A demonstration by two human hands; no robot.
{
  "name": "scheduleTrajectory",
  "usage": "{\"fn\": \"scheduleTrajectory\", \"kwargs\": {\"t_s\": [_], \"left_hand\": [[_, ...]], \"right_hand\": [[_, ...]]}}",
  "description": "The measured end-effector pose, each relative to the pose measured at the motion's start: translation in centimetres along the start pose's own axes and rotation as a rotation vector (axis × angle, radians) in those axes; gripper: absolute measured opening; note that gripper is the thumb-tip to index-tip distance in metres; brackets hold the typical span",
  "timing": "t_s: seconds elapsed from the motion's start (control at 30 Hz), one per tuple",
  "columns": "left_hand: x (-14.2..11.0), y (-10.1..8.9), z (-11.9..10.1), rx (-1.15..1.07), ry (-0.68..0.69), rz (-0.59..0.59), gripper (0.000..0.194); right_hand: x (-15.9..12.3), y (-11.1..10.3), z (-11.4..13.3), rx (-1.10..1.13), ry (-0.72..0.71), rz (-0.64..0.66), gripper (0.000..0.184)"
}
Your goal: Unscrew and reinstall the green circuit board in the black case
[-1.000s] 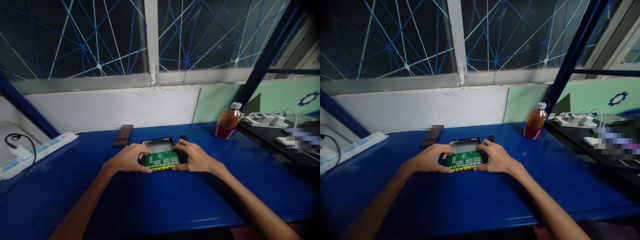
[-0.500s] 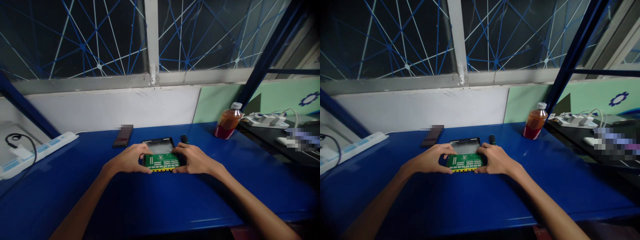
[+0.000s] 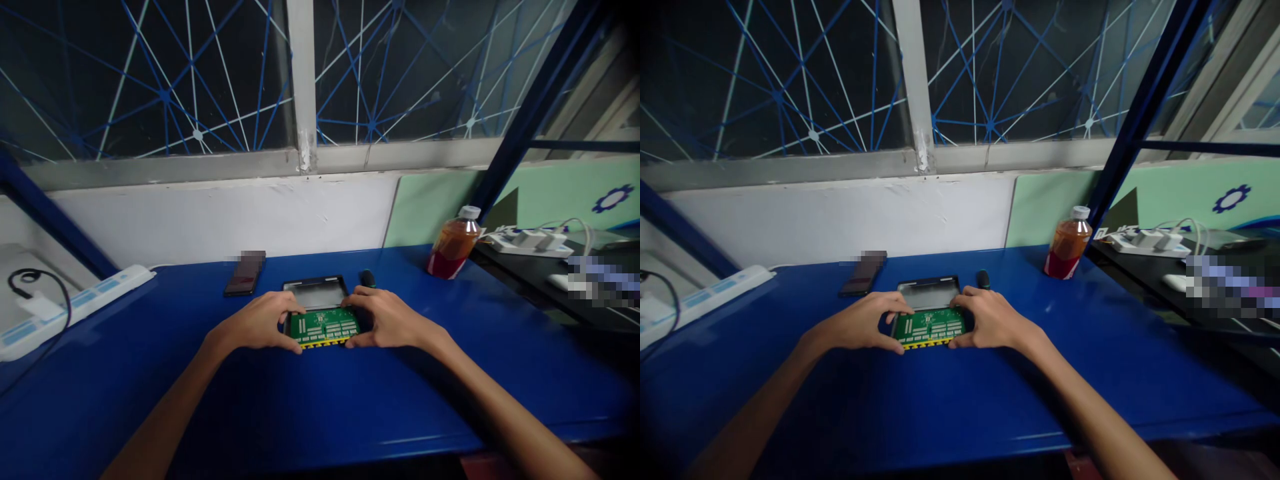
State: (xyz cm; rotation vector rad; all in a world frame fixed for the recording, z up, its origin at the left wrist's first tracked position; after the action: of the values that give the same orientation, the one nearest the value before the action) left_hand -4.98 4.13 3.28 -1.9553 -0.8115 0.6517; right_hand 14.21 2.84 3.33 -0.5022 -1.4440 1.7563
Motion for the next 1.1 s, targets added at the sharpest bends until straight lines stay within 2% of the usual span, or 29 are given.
{"fn": "scheduleTrajectory", "kwargs": {"t_s": [0.23,0.43,0.6,0.83,1.1], "left_hand": [[0.2,0.3,0.1,0.005,0.013,0.000,0.070],[0.1,0.6,-0.4,0.044,0.041,0.003,0.054],[-0.1,0.7,-0.6,0.075,0.059,-0.022,0.055],[-0.4,0.4,-1.3,0.132,0.011,-0.010,0.044],[-0.3,0.4,-1.2,0.129,0.000,0.002,0.046]], "right_hand": [[0.1,0.4,0.0,-0.059,-0.007,0.007,0.064],[0.1,0.7,-0.1,-0.078,-0.010,-0.011,0.065],[0.1,0.7,-0.1,-0.096,-0.006,-0.008,0.064],[0.0,0.6,-0.1,-0.160,0.009,-0.007,0.065],[0.1,0.4,0.1,-0.114,0.014,0.015,0.061]]}}
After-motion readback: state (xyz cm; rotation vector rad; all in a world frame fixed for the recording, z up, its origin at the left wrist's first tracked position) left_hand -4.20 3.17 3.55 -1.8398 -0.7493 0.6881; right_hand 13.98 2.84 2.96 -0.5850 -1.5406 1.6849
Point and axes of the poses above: each hand's wrist, its own x-axis towards the middle knuckle, its own y-axis out of the palm, z = x × y, the point moved 7 cm from there along x, towards the middle knuckle, and after that the axes turned 3 degrees about -x, right-handed, at the moved point
